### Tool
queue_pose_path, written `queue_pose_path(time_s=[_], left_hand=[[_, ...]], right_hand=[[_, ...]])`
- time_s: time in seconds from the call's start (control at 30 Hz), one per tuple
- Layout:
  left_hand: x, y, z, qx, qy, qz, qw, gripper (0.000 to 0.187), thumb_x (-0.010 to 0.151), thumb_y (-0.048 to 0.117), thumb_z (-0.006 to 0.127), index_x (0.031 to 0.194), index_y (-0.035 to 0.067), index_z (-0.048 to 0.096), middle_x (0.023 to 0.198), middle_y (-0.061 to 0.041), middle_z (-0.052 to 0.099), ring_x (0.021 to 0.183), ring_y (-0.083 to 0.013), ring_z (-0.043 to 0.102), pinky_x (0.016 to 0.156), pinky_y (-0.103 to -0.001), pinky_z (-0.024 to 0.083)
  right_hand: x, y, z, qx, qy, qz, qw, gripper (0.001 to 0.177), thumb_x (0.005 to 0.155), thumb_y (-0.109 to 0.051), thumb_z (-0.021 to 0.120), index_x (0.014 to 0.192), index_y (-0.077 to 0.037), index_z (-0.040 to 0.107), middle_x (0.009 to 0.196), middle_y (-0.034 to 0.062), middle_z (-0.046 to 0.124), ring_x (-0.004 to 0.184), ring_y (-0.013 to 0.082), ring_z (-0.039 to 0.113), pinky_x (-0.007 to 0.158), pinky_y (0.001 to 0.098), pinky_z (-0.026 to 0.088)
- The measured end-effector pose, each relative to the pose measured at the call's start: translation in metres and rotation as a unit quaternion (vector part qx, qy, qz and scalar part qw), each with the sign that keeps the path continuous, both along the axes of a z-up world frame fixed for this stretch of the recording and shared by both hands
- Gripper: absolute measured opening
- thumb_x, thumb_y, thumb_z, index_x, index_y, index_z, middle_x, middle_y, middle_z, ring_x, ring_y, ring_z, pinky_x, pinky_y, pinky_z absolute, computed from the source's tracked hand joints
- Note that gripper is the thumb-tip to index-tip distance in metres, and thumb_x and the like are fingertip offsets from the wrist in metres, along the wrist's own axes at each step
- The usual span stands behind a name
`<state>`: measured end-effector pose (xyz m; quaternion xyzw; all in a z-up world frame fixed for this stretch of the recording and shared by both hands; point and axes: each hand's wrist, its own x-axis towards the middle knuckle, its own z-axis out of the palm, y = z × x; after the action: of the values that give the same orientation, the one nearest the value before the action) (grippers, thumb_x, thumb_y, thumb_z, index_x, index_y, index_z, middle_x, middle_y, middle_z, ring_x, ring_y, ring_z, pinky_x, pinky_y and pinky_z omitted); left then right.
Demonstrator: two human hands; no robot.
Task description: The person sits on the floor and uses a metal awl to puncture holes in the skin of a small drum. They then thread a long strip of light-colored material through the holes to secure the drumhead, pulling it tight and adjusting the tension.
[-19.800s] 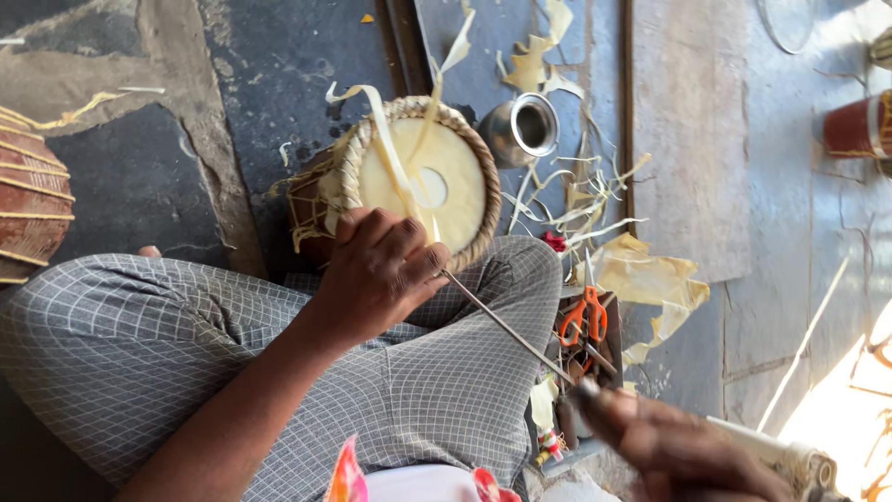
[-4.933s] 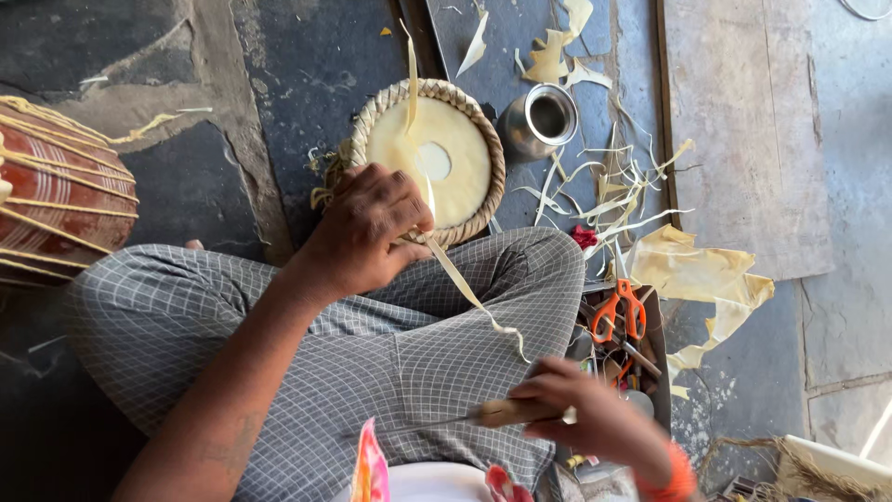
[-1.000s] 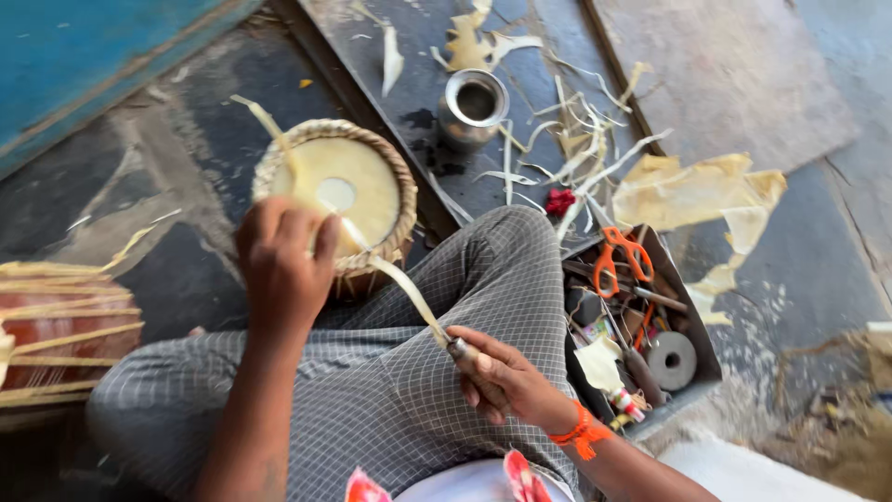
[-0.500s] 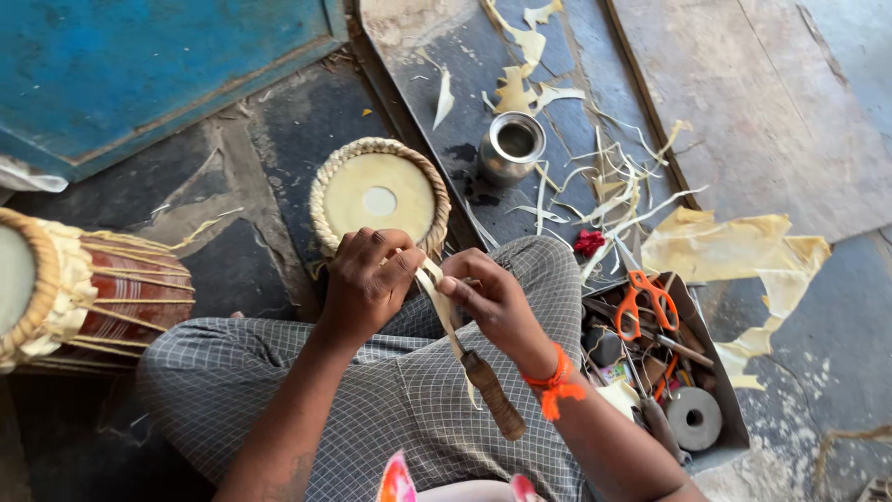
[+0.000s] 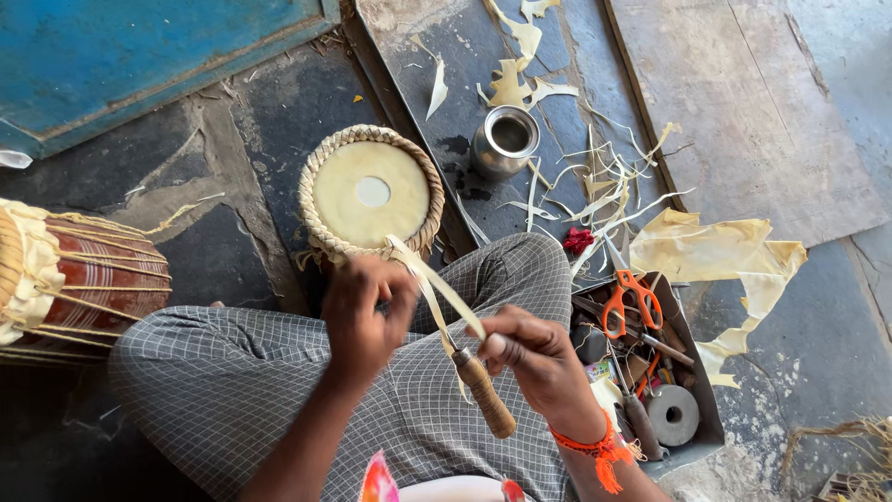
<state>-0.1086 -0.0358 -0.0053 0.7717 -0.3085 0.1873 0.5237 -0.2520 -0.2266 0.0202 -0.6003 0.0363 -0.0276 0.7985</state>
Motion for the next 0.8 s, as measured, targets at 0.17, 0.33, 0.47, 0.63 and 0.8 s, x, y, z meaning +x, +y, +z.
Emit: queue_pose_path(time_s=[0.17,0.33,0.47,0.63,0.8], left_hand=[[-0.050,-0.001,0.029,-0.116,0.257,-0.197,0.939,0.026,0.096,0.033,0.071,0.095,0.008,0.065,0.087,-0.001,0.069,0.078,-0.0108,0.072,0.067,-0.026,0.062],[-0.052,-0.003,0.034,-0.065,0.251,-0.150,0.954,0.025,0.093,0.029,0.076,0.089,0.005,0.068,0.078,-0.004,0.068,0.070,-0.0124,0.071,0.060,-0.027,0.059],[-0.040,-0.009,0.011,-0.019,0.089,-0.084,0.992,0.018,0.094,0.015,0.074,0.081,0.007,0.064,0.076,-0.007,0.062,0.072,-0.0167,0.064,0.062,-0.031,0.051],[0.044,0.012,-0.016,0.038,0.102,0.104,0.989,0.031,0.097,0.023,0.077,0.077,0.006,0.060,0.080,-0.005,0.059,0.077,-0.0225,0.057,0.071,-0.038,0.048],[0.044,0.006,-0.020,-0.029,0.078,0.094,0.992,0.027,0.095,0.020,0.076,0.083,0.005,0.059,0.103,-0.009,0.060,0.098,-0.0221,0.058,0.085,-0.038,0.049]], right_hand=[[0.013,0.011,0.030,-0.171,-0.047,0.003,0.984,0.029,0.099,-0.005,0.064,0.127,0.000,0.070,0.095,0.0024,0.062,0.087,0.0122,0.063,0.078,0.0264,0.054],[0.015,0.017,0.025,-0.260,-0.047,-0.005,0.964,0.041,0.089,0.012,0.058,0.125,0.000,0.073,0.092,0.0016,0.059,0.082,0.0105,0.059,0.073,0.0222,0.046],[0.017,0.013,-0.009,-0.121,0.000,-0.033,0.992,0.042,0.095,0.014,0.054,0.133,0.000,0.063,0.096,0.0014,0.061,0.087,0.0096,0.060,0.081,0.0227,0.051],[0.002,0.002,-0.020,-0.246,-0.032,-0.047,0.968,0.047,0.100,0.002,0.059,0.146,-0.002,0.053,0.099,0.0039,0.063,0.083,0.0076,0.057,0.070,0.0222,0.050],[-0.021,0.031,-0.017,-0.142,0.211,0.060,0.965,0.070,0.093,-0.013,0.066,0.156,-0.012,0.037,0.086,0.0023,0.064,0.055,0.0058,0.050,0.044,0.0229,0.041]])
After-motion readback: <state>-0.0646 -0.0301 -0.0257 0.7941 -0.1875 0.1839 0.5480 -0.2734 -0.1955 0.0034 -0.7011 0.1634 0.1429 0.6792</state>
